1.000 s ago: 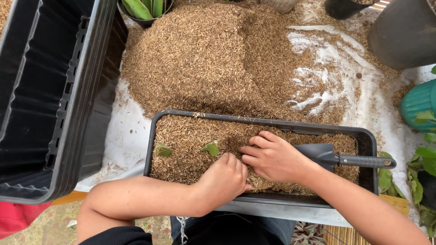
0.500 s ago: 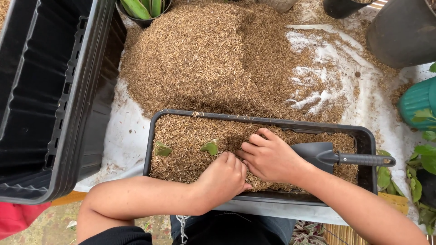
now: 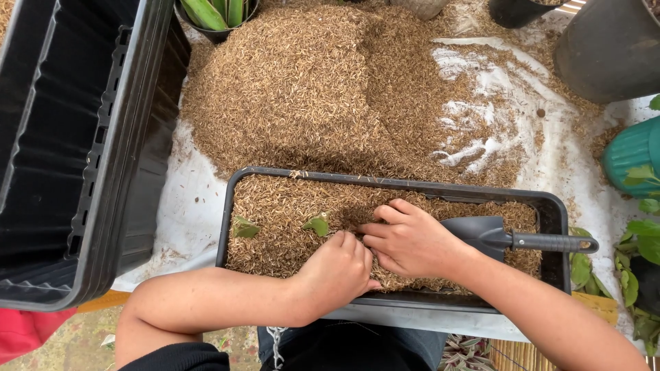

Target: Planting plant cuttings into a tray filled with rice hulls using a small trowel.

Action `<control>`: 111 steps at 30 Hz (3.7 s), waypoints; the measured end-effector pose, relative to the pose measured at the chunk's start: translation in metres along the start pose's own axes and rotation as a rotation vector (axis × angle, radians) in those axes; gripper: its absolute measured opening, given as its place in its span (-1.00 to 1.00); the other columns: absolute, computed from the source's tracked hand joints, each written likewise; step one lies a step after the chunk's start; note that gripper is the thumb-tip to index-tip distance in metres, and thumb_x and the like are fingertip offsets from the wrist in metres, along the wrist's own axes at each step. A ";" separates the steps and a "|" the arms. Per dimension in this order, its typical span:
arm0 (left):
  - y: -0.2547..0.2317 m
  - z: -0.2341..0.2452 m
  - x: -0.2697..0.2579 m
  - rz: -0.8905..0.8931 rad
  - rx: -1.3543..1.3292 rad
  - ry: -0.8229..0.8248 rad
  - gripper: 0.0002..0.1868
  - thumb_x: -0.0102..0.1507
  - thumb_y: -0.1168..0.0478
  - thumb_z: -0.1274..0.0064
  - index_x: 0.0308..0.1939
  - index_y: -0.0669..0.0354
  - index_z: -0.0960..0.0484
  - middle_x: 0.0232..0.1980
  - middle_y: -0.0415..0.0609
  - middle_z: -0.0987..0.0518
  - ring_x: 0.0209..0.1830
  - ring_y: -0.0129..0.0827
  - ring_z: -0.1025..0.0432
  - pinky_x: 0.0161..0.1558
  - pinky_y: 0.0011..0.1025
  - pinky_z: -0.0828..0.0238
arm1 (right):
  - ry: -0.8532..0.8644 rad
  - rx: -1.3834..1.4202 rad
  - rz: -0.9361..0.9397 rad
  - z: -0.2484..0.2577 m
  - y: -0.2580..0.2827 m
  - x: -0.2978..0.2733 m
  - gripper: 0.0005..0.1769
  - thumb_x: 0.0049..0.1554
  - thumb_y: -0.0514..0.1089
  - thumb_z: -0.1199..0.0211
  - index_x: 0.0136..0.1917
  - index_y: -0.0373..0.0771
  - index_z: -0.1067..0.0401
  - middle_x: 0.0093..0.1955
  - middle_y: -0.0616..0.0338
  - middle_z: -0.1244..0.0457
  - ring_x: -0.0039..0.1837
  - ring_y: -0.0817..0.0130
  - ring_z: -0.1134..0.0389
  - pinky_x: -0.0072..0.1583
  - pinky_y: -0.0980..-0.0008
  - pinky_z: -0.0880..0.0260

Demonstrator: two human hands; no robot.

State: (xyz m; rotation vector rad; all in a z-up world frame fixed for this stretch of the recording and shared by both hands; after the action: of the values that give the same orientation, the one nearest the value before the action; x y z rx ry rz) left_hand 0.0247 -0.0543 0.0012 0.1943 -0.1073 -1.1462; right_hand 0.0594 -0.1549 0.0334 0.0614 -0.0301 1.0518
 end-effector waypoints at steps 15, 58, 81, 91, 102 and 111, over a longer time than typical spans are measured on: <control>0.005 -0.008 0.005 -0.013 -0.104 0.059 -0.20 0.38 -0.51 0.26 -0.15 0.17 -0.68 -0.19 0.02 -0.65 -0.17 -0.12 -0.48 -0.07 -0.25 -0.36 | -0.007 -0.010 -0.051 0.001 0.000 0.002 -0.60 0.14 0.05 -0.04 0.09 -0.23 -0.45 -0.16 0.23 -0.33 -0.03 0.20 -0.21 0.22 0.09 -0.18; 0.011 0.016 0.017 -0.144 -0.251 0.422 -0.07 0.50 -0.32 0.64 0.14 0.45 -0.63 0.26 0.44 -0.53 0.24 0.29 -0.45 0.14 -0.05 -0.50 | -0.374 0.010 -0.290 0.080 -0.172 0.155 -0.81 0.22 -0.29 -0.13 0.02 -0.23 -0.55 -0.05 0.13 -0.39 0.01 0.29 -0.32 0.07 0.30 -0.38; 0.719 -0.199 -0.504 0.626 0.841 0.958 -0.70 0.20 -0.25 0.13 -0.63 -0.58 -0.49 -0.62 -0.65 -0.42 -0.49 -0.82 -0.42 -0.23 -0.76 -0.32 | -0.724 0.855 -1.034 -0.029 -0.365 0.361 -0.30 0.12 -0.04 -0.39 0.47 -0.15 -0.26 0.13 0.24 -0.39 0.16 0.30 -0.44 0.24 0.21 -0.48; 0.007 -0.175 -0.067 0.095 -0.044 0.332 -0.80 0.28 0.25 0.05 -0.33 0.01 -0.69 -0.43 -0.04 -0.61 -0.52 -0.18 -0.48 -0.31 -0.16 -0.34 | -0.807 0.853 -0.724 0.027 -0.334 0.360 -0.71 0.08 -0.19 -0.44 -0.06 0.00 -0.34 -0.03 0.25 -0.40 0.03 0.36 -0.48 0.10 0.35 -0.63; -0.010 -0.033 0.021 -0.162 -0.237 0.320 -0.24 0.58 -0.06 0.59 0.06 0.52 -0.65 -0.01 0.48 -0.63 -0.16 0.31 -0.58 -0.38 -0.10 -0.63 | -0.861 0.767 -0.235 0.158 -0.256 0.221 -0.68 0.23 -0.67 -0.04 0.14 -0.40 -0.20 0.13 -0.04 -0.29 0.24 0.16 -0.43 0.36 0.30 -0.59; 0.007 0.002 0.015 -0.148 -0.328 0.504 -0.03 0.50 -0.32 0.76 0.39 0.56 -0.38 0.38 0.53 -0.37 0.39 0.36 -0.28 0.38 0.02 -0.22 | -0.634 0.905 -0.221 0.154 -0.153 0.044 -0.69 0.26 -0.59 0.03 0.18 -0.31 -0.13 0.10 0.08 -0.27 0.24 0.25 -0.45 0.37 0.31 -0.67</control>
State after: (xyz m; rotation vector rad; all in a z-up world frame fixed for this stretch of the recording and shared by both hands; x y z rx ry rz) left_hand 0.0369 -0.0658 0.0042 0.1955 0.5453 -1.2119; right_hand 0.2145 -0.2021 0.1836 1.1892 -0.1162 0.7188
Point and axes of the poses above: each hand's wrist, its own x-axis towards the middle knuckle, its own z-axis out of the back of the hand, y = z × x, the point moved 6 cm from there along x, towards the middle knuckle
